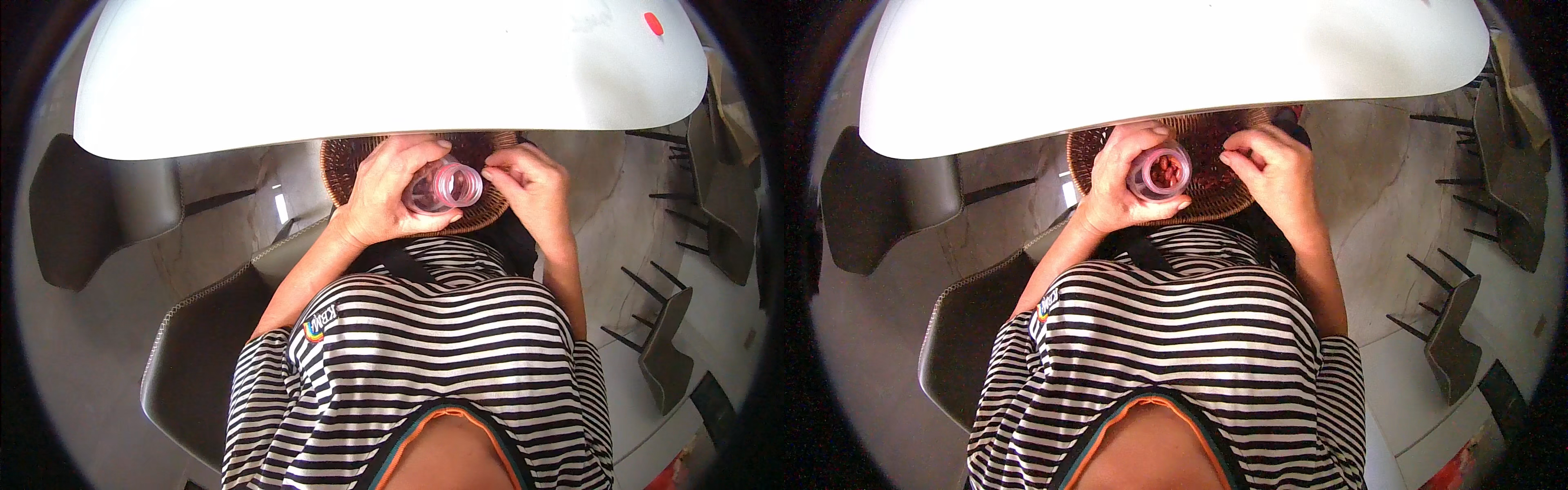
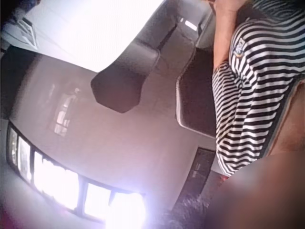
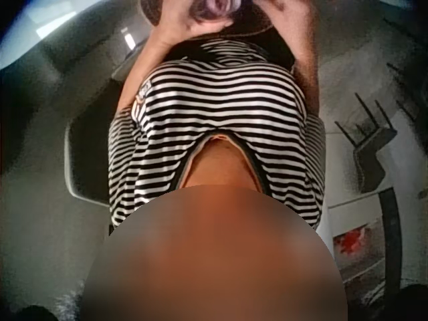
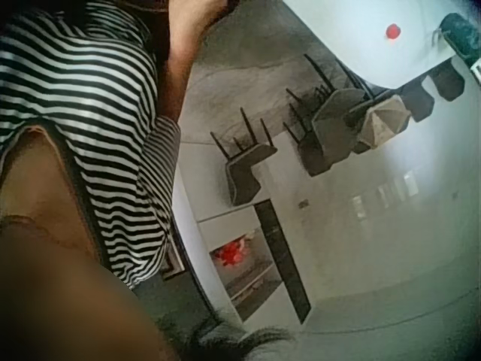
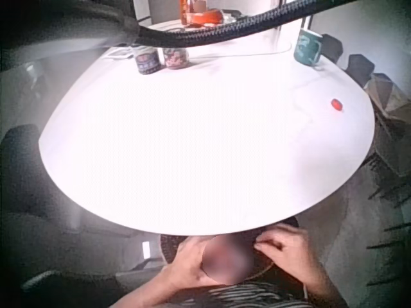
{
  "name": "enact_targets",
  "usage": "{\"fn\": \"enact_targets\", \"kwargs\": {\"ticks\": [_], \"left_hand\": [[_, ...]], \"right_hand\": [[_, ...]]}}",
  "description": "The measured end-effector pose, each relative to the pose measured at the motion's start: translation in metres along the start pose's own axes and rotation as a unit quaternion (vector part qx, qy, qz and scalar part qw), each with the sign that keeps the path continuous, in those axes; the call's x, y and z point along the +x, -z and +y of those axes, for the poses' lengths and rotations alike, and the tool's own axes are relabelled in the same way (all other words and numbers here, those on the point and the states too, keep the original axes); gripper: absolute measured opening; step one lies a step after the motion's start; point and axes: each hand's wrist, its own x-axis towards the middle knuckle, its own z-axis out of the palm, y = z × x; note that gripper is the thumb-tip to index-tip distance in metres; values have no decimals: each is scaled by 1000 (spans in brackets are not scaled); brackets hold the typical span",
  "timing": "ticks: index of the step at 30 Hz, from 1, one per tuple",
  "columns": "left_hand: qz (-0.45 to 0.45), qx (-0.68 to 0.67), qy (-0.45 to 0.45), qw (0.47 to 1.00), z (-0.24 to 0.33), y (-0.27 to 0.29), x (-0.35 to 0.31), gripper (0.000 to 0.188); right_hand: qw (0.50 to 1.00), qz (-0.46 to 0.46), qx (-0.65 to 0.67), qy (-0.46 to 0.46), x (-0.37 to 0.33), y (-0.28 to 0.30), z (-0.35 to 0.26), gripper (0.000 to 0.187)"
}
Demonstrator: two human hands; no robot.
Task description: The person holds a small transparent container in the left hand and uses the right hand to pick small reddish items from a woven basket, placing them into the container. The action is repeated continuously throughout the clip.
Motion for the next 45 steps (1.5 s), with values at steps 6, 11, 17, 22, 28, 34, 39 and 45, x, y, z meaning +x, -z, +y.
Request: {"fn": "enact_targets", "kwargs": {"ticks": [6, 11, 17, 22, 28, 34, 39, 45], "left_hand": [[-6, 4, -2, 1000, -1, -1, 1, 71], [-2, -4, 6, 1000, -2, -2, -1, 71], [0, 14, -5, 1000, -2, 1, 0, 71], [0, -2, 2, 1000, -3, -1, -1, 71], [-1, 15, 2, 1000, -2, 0, -1, 72], [-17, 13, 3, 1000, -4, -1, 0, 74], [-14, 13, -6, 1000, -2, -3, 2, 75], [8, 4, 5, 1000, -6, -1, -2, 77]], "right_hand": [[983, 37, 107, 144, 12, 30, -73, 18], [978, -3, 92, 187, 13, 25, -76, 30], [964, 58, 93, 244, 14, 17, -82, 33], [960, 81, 41, 264, 14, 11, -79, 28], [990, 41, -83, 111, 0, 11, -25, 17], [929, -123, -318, 143, -14, -35, 49, 13], [941, -103, -295, 127, -16, -41, 54, 6], [997, 15, -30, 73, -3, 3, -7, 13]]}}
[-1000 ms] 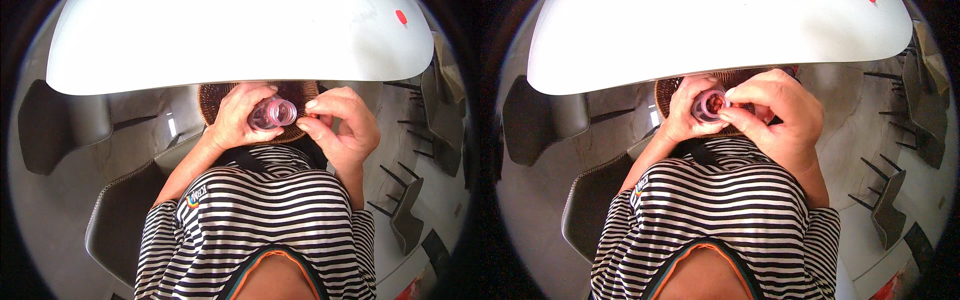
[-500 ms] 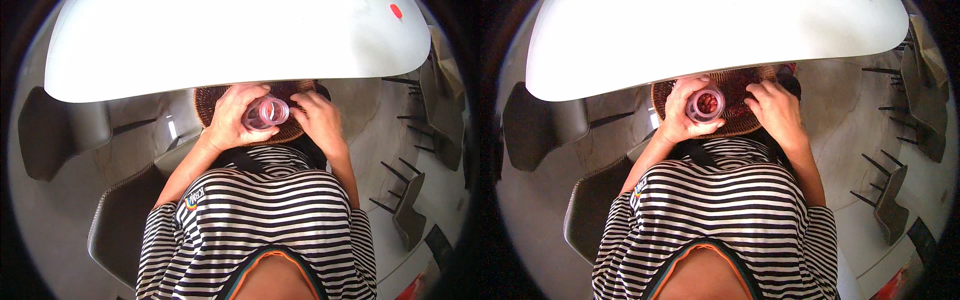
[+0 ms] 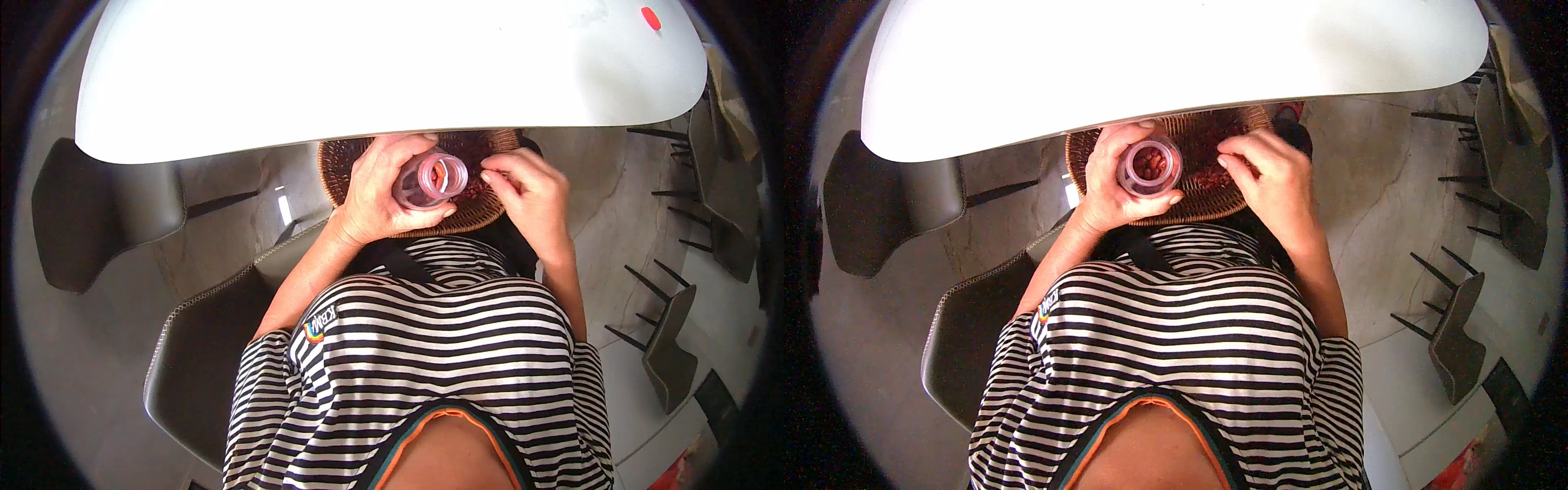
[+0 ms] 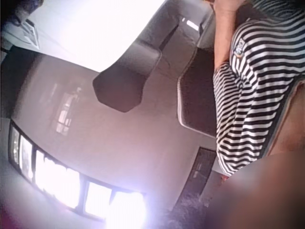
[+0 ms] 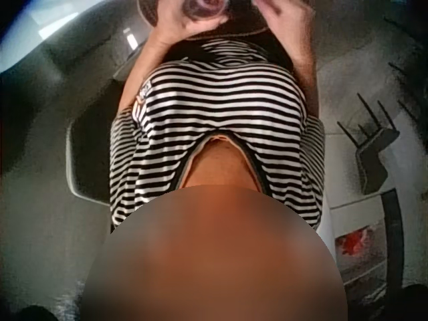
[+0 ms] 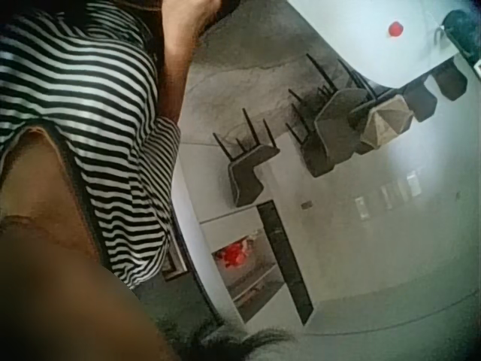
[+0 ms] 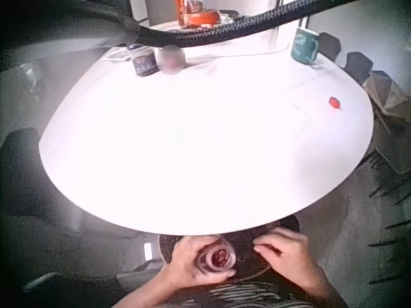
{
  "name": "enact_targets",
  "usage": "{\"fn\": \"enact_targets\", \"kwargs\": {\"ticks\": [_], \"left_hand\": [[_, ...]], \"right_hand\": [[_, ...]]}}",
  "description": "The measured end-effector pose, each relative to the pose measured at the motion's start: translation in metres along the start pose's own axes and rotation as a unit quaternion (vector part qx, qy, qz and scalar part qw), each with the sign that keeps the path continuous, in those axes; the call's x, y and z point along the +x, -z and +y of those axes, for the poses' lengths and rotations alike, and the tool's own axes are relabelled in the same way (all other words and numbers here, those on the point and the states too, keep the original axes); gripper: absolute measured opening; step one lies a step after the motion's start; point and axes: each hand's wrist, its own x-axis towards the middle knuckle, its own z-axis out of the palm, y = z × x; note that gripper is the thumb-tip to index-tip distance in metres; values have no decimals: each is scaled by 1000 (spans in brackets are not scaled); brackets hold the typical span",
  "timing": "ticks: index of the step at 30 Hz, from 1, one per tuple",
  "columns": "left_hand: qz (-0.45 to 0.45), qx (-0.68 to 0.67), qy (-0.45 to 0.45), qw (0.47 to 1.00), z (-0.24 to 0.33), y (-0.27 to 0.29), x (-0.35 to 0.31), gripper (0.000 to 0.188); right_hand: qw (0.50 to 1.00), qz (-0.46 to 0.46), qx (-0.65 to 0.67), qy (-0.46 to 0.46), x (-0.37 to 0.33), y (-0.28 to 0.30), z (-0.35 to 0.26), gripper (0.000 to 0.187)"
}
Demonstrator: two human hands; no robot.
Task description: The person holds a small transparent container in the left hand and uses the right hand to pick small reddish items from a woven basket, placing them into the container. The action is repeated continuously throughout the clip.
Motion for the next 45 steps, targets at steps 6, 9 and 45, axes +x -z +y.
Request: {"fn": "enact_targets", "kwargs": {"ticks": [6, 9, 45], "left_hand": [[-15, 9, -8, 1000, 2, -2, 3, 74], [-10, 4, -6, 1000, 4, -1, 3, 74], [-5, 11, -1, 1000, 3, -2, 4, 72]], "right_hand": [[983, 54, 98, 143, 26, 28, -62, 23], [980, 52, 95, 166, 27, 21, -67, 25], [970, 119, 83, 197, 22, 17, -44, 20]]}}
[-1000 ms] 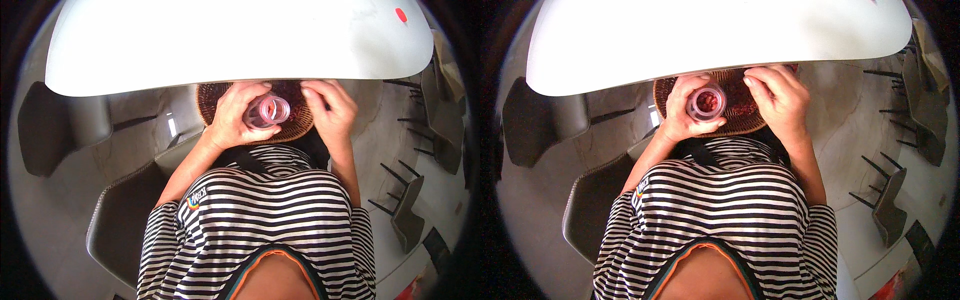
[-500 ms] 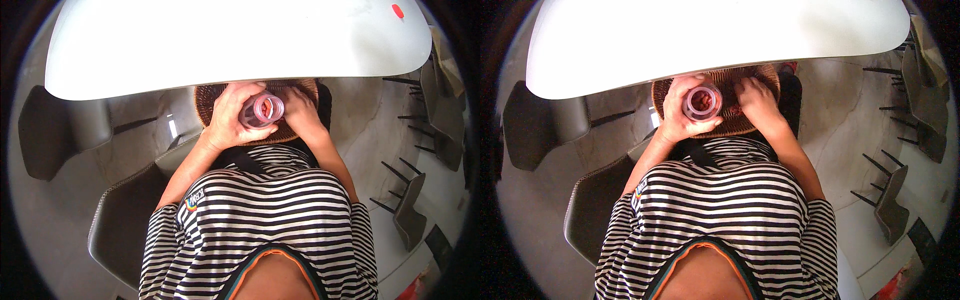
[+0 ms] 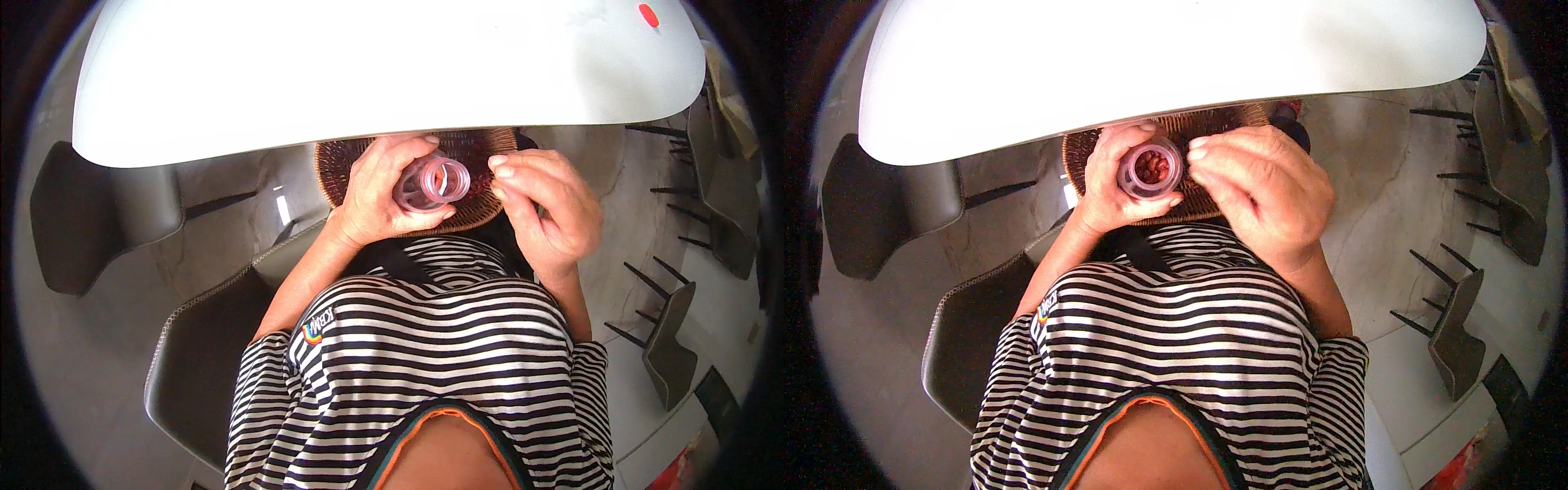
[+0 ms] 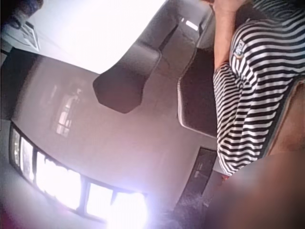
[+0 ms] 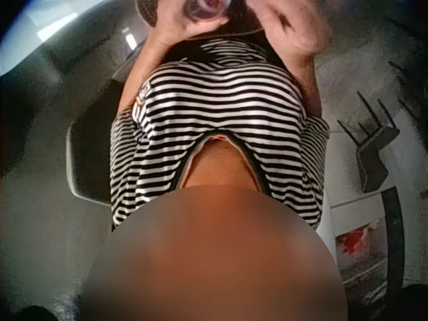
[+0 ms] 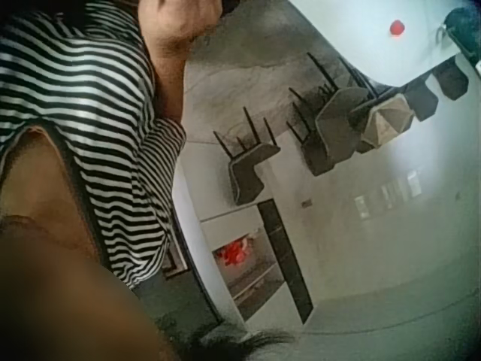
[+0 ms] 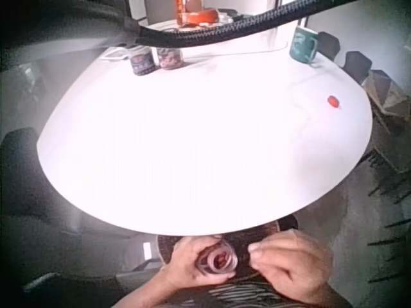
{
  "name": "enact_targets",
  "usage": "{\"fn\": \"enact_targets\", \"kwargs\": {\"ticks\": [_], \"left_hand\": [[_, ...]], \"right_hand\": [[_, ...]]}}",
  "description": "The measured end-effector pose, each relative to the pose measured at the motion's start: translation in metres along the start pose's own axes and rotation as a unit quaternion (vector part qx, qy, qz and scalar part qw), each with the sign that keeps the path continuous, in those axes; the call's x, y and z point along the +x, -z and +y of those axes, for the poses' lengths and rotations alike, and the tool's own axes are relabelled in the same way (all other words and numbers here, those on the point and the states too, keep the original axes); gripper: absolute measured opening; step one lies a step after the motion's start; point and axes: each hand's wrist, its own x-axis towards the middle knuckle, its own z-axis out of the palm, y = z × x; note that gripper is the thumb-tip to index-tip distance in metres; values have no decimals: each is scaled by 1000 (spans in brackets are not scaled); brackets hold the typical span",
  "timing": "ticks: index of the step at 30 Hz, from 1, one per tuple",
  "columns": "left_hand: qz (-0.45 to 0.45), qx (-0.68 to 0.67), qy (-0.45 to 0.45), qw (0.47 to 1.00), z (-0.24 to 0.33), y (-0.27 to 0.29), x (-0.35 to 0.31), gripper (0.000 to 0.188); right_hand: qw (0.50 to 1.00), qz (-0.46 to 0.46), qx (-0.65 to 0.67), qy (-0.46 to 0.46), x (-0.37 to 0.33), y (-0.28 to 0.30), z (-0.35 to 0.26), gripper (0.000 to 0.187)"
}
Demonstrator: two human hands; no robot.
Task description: The person holds a small transparent container in the left hand and uses the right hand to pick small reddish items from a woven basket, placing them into the container. The action is repeated continuously throughout the clip.
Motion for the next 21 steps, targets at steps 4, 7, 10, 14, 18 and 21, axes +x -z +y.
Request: {"fn": "enact_targets", "kwargs": {"ticks": [4, 7, 10, 14, 18, 21], "left_hand": [[7, -2, -8, 1000, 2, -3, 2, 70], [5, 5, -12, 1000, 1, -2, 1, 70], [-1, 1, -4, 1000, 2, 2, 1, 72], [-3, 3, 5, 1000, 1, 3, 0, 73], [-3, 4, -2, 1000, 0, 0, 1, 74], [-7, -5, -2, 1000, 0, 1, 1, 75]], "right_hand": [[993, 0, 24, 116, 15, -16, -1, 22], [993, -32, 2, 115, 12, -23, 1, 24], [998, -4, -1, 59, 6, -11, -1, 24], [991, -16, -115, -68, -18, -2, 23, 14], [941, -182, -283, -40, -53, -21, 80, 19], [920, -194, -341, 2, -68, -41, 106, 18]]}}
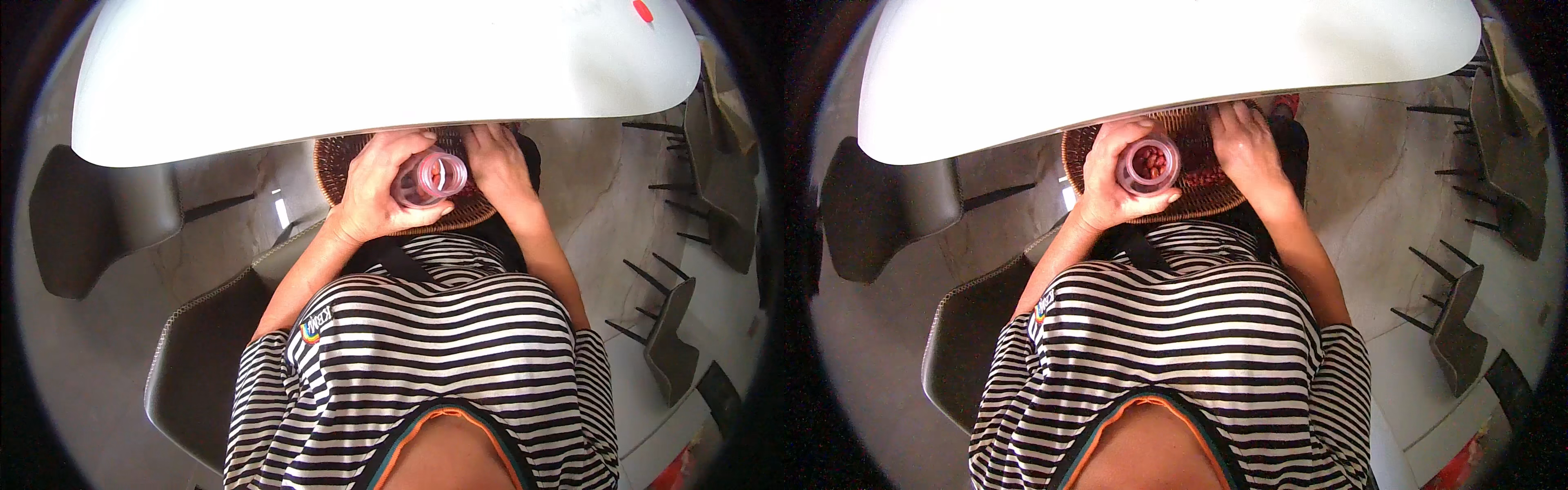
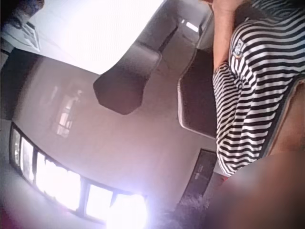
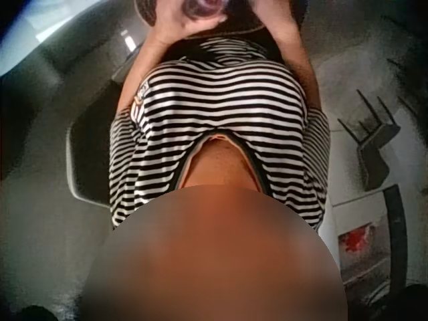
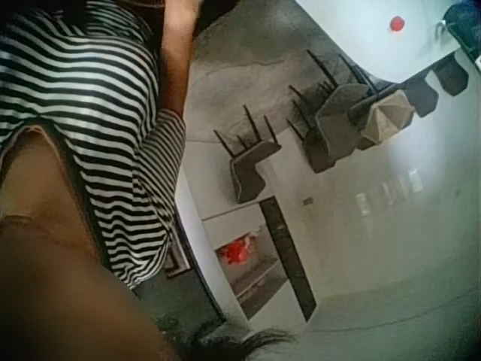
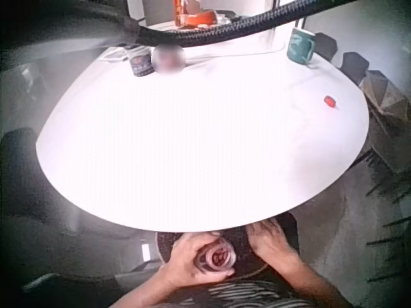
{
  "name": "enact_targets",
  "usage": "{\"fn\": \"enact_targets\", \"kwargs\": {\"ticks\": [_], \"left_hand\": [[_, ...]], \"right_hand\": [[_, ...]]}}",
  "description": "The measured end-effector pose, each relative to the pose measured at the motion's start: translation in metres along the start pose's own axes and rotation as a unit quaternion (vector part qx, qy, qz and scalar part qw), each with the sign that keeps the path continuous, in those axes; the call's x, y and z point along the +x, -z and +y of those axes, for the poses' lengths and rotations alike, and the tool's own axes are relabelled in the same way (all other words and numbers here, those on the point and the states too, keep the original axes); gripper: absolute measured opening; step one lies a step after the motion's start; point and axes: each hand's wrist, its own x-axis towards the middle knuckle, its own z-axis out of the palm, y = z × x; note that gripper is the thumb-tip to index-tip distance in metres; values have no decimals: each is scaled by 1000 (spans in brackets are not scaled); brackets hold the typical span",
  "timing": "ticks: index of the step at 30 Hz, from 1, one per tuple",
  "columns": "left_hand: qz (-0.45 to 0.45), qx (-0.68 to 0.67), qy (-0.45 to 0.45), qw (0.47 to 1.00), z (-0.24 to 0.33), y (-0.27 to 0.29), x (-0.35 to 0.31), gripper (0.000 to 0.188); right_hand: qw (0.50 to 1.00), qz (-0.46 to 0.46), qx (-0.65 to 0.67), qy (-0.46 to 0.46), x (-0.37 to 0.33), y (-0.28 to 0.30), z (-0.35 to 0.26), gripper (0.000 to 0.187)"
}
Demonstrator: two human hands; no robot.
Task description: The person holds a small transparent container in the left hand and uses the right hand to pick small reddish items from a woven basket, placing them into the container. The action is repeated continuously throughout the clip.
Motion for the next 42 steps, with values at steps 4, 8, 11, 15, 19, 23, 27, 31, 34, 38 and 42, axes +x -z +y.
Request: {"fn": "enact_targets", "kwargs": {"ticks": [4, 8, 11, 15, 19, 23, 27, 31, 34, 38, 42], "left_hand": [[-1, 2, 2, 1000, -1, 0, -3, 77], [9, 7, -9, 1000, 0, 0, -3, 77], [7, -3, 6, 1000, -1, 1, -4, 76], [-1, -1, -4, 1000, 0, 0, -2, 76], [-2, 1, -5, 1000, -1, -2, -1, 76], [0, 5, -1, 1000, 1, -1, -1, 75], [-3, 9, -3, 1000, 2, -3, 1, 74], [10, 8, 2, 1000, 5, -3, 4, 71], [7, 6, 8, 1000, 6, -3, 4, 70], [19, 1, 1, 1000, 5, -4, 4, 70], [15, -3, -6, 1000, 3, 0, 3, 71]], "right_hand": [[999, -29, -6, -35, -12, -18, -17, 15], [994, -105, 15, 8, -24, 3, -15, 8], [990, -133, 46, 17, -21, 22, -15, 8], [983, -18, 177, -46, -16, 43, -17, 10], [944, 90, 307, -84, 13, 101, -33, 20], [909, 167, 381, -22, 37, 130, -44, 22], [894, 160, 418, 26, 45, 122, -54, 23], [900, 173, 399, 16, 43, 120, -55, 24], [908, 161, 387, 4, 44, 126, -55, 26], [909, 163, 381, 38, 50, 128, -59, 27], [916, 142, 369, 70, 52, 124, -62, 24]]}}
